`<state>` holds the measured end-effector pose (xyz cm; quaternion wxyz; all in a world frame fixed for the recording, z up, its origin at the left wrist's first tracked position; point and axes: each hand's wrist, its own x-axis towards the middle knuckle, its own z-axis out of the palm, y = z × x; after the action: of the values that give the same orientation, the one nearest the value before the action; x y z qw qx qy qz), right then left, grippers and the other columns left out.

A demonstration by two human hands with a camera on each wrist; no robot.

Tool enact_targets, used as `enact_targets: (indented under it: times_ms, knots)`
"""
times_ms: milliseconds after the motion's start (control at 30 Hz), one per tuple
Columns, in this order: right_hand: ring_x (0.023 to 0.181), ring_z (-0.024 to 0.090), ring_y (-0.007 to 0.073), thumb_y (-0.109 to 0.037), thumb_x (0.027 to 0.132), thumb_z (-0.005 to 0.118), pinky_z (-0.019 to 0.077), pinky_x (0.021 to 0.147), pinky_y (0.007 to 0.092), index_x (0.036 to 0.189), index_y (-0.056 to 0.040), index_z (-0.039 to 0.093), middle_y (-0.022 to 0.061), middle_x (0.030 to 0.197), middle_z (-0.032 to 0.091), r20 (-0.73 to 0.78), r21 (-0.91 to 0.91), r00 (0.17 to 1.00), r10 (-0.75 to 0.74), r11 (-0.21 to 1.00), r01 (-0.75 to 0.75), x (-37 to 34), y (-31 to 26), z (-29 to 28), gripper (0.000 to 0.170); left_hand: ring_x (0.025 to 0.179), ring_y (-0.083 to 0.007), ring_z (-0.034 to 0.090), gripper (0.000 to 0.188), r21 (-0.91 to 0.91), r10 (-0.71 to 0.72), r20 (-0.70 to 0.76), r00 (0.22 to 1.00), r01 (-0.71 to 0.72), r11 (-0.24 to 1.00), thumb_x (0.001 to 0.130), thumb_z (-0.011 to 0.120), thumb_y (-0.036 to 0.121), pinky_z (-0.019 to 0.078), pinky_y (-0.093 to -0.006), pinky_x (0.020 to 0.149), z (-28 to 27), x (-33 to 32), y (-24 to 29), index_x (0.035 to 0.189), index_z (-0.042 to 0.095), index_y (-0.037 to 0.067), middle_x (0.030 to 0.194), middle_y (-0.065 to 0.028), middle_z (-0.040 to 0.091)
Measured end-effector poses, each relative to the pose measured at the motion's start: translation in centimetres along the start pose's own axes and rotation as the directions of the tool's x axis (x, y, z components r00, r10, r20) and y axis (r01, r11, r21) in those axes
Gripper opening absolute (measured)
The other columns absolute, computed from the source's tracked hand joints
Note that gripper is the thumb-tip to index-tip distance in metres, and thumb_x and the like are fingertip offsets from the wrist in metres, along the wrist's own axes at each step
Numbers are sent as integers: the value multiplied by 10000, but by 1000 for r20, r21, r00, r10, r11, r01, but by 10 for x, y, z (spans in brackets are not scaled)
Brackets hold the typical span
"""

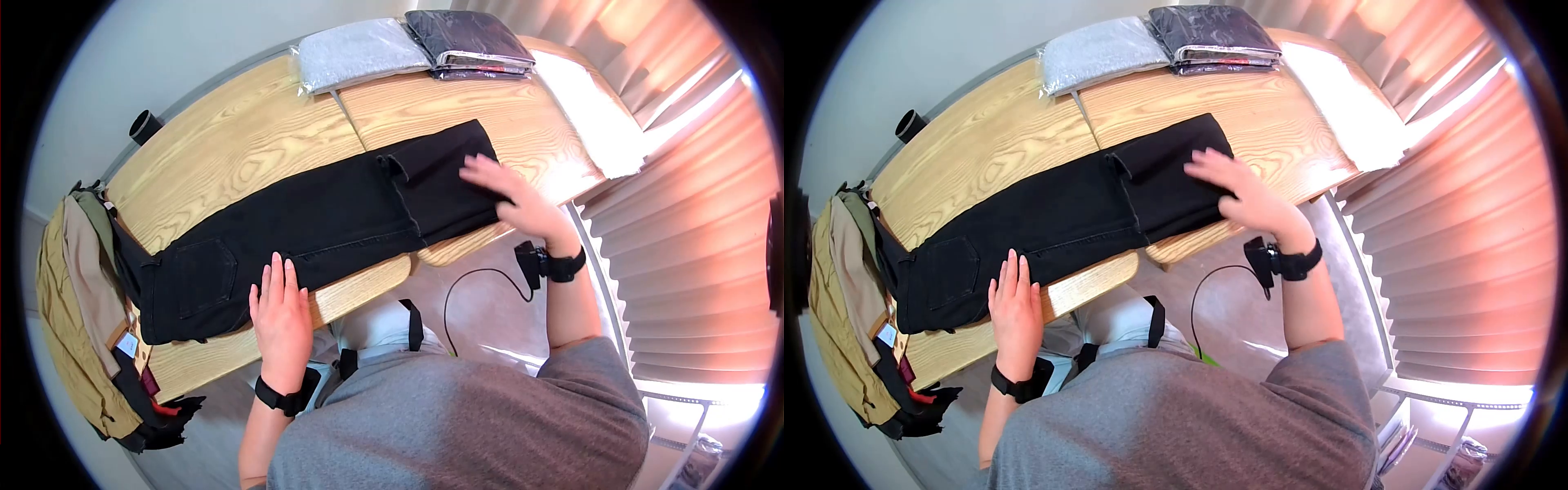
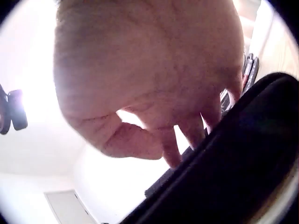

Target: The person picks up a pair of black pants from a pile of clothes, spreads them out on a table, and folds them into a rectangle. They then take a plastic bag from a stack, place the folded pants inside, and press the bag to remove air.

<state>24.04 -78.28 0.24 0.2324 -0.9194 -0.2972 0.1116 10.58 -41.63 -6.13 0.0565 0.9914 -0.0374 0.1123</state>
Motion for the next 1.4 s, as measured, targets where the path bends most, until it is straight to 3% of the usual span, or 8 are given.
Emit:
enact_targets:
  times_ms: [233,600,700,933,1067,1200,1267,1400]
  knots:
    - [1428,100,395,-617,884,468,207,1076,627,1494,-264,202,160,1551,145,-75,-389,984,162,904,-178,57,18,15,753,1284,-299,432,454,-2,9,2,1000,-9,1000,896,564,138,333,-473,1053,0,1,-1,1321,479,1,1447,-143,389]
    - [1433,92,373,-650,845,508,208,1083,606,1499,-175,182,175,1558,89,10,-439,922,386,830,-343,72,6,9,871,1289,-312,423,412,-10,5,17,1000,-5,1000,932,508,128,326,-464,1053,0,0,1,1317,479,-13,1439,-161,396]
    - [1160,539,305,-493,752,736,428,973,325,1340,95,372,273,1263,518,-279,449,885,373,866,-223,47,18,-20,908,1287,-311,426,409,-26,13,-5,1000,-13,1000,928,515,124,327,-465,1053,-2,0,1,1312,485,-12,1439,-160,397]
    - [927,611,234,-307,712,819,494,818,302,1172,82,455,202,909,618,-133,554,632,763,586,-591,1,3,17,704,1260,-305,465,413,-4,17,-25,1000,-18,1000,913,544,118,368,-442,1034,-4,1,0,1301,492,-15,1417,-157,428]
    - [815,603,142,-87,719,788,508,708,255,1190,43,455,122,946,610,-482,683,683,549,723,-100,-1,41,35,591,1199,-287,528,380,47,53,-56,997,-51,998,893,576,126,462,-385,958,-7,10,1,1249,541,-1,1374,-146,479]
    - [919,600,164,-59,722,769,508,753,286,1216,28,449,132,986,612,-483,702,539,690,673,-233,2,34,14,594,1046,-237,625,357,-120,129,-90,988,-139,983,866,605,119,535,-323,817,-7,18,17,1213,583,39,1321,-116,533]
    - [922,618,187,-27,738,738,513,783,291,1193,22,491,115,991,632,-422,905,263,867,421,63,13,44,32,520,962,-212,660,361,-147,122,-122,985,-140,979,846,623,111,559,-303,743,-4,22,24,1202,595,57,1297,-97,555]
    - [1017,610,224,23,782,681,489,890,314,1115,-14,577,95,1102,635,-217,848,478,851,-79,524,26,17,64,351,984,-224,654,348,-153,132,-162,978,-157,976,840,622,91,559,-312,746,-1,22,23,1184,601,47,1303,-97,551]
